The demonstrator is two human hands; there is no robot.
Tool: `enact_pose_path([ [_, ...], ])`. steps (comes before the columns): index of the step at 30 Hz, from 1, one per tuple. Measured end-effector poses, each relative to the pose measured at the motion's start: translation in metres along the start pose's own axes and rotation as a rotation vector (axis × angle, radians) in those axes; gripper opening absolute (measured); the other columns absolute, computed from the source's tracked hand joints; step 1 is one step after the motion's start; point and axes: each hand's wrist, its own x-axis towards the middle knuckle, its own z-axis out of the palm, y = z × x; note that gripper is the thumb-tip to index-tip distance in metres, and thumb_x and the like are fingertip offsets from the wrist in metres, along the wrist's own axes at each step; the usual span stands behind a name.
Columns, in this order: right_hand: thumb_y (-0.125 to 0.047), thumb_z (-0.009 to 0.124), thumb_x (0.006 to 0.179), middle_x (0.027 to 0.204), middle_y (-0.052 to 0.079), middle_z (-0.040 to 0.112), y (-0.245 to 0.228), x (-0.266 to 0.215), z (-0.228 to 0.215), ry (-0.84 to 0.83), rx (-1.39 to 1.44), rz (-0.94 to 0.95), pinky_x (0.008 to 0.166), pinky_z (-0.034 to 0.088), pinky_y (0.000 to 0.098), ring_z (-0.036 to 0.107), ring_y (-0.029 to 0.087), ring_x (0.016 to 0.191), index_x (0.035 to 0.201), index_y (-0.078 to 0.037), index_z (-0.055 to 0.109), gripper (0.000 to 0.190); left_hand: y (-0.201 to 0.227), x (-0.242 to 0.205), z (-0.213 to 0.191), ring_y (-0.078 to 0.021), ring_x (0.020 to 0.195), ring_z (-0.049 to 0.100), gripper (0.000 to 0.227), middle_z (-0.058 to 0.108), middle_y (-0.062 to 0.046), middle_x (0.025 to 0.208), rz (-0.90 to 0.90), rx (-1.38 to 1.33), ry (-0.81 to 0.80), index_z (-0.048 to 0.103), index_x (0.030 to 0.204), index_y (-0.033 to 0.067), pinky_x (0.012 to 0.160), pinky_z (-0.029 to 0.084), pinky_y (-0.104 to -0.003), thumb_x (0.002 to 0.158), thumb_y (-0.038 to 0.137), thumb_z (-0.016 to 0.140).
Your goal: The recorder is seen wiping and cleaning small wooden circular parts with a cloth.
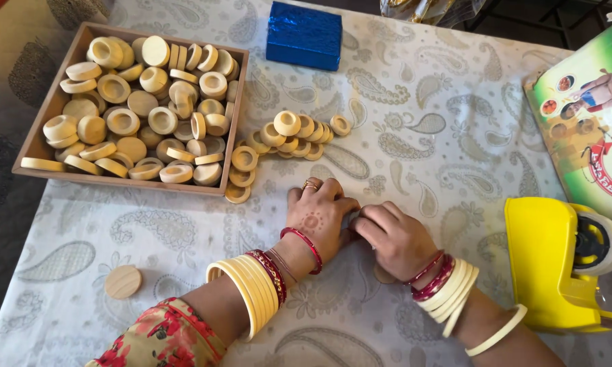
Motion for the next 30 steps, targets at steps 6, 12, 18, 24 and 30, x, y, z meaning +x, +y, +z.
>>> enact_pose_path([
  [6,0.008,0.066,0.068,0.102,0.01,0.071,0.01,0.001,0.007,0.012,0.204,0.088,0.086,0.055,0.0402,0.066,0.031,0.1,0.098,-0.007,0.071,0.033,0.001,0.001,-0.003,-0.0304,0.12,0.05,0.045,0.059,-0.003,0.114,-0.005,-0.032,-0.007,0.075,0.111,0.0246,0.096,0.039,-0.051,0.067,0.031,0.086],
  [12,0.011,0.062,0.066,0.096,0.009,0.07,0.042,-0.004,-0.001,-0.119,0.272,0.084,0.086,0.054,0.0406,0.065,0.031,0.098,0.092,-0.005,0.069,0.032,0.001,0.0,-0.002,-0.0306,0.119,0.05,0.038,0.059,-0.003,0.112,-0.008,-0.038,-0.011,0.076,0.104,0.0255,0.094,0.038,-0.053,0.068,0.035,0.086],
  [18,0.011,0.063,0.067,0.104,0.011,0.069,0.021,0.003,0.001,0.021,0.283,0.104,0.087,0.052,0.0418,0.062,0.031,0.099,0.098,-0.003,0.067,0.034,-0.005,0.002,0.007,-0.0305,0.122,0.051,0.033,0.06,-0.002,0.12,0.041,-0.041,0.031,0.074,0.108,0.0208,0.098,0.038,-0.053,0.079,0.034,0.082],
  [24,0.015,0.063,0.062,0.096,0.011,0.067,0.014,0.006,0.001,-0.118,0.326,0.092,0.085,0.052,0.0424,0.062,0.032,0.098,0.095,-0.002,0.064,0.036,-0.003,0.001,0.004,-0.033,0.122,0.046,0.055,0.058,-0.006,0.122,0.086,-0.053,-0.005,0.073,0.112,0.0195,0.096,0.034,-0.056,0.063,0.038,0.088],
  [30,0.015,0.07,0.08,0.098,0.01,0.07,0.064,-0.038,0.048,-0.084,1.226,0.479,0.083,0.055,0.0409,0.063,0.026,0.09,0.09,-0.003,0.062,0.021,-0.01,0.002,0.008,-0.032,0.127,0.046,0.058,0.06,-0.003,0.124,0.109,-0.053,0.013,0.076,0.107,0.0214,0.099,0.034,-0.056,0.06,0.052,0.09],
])
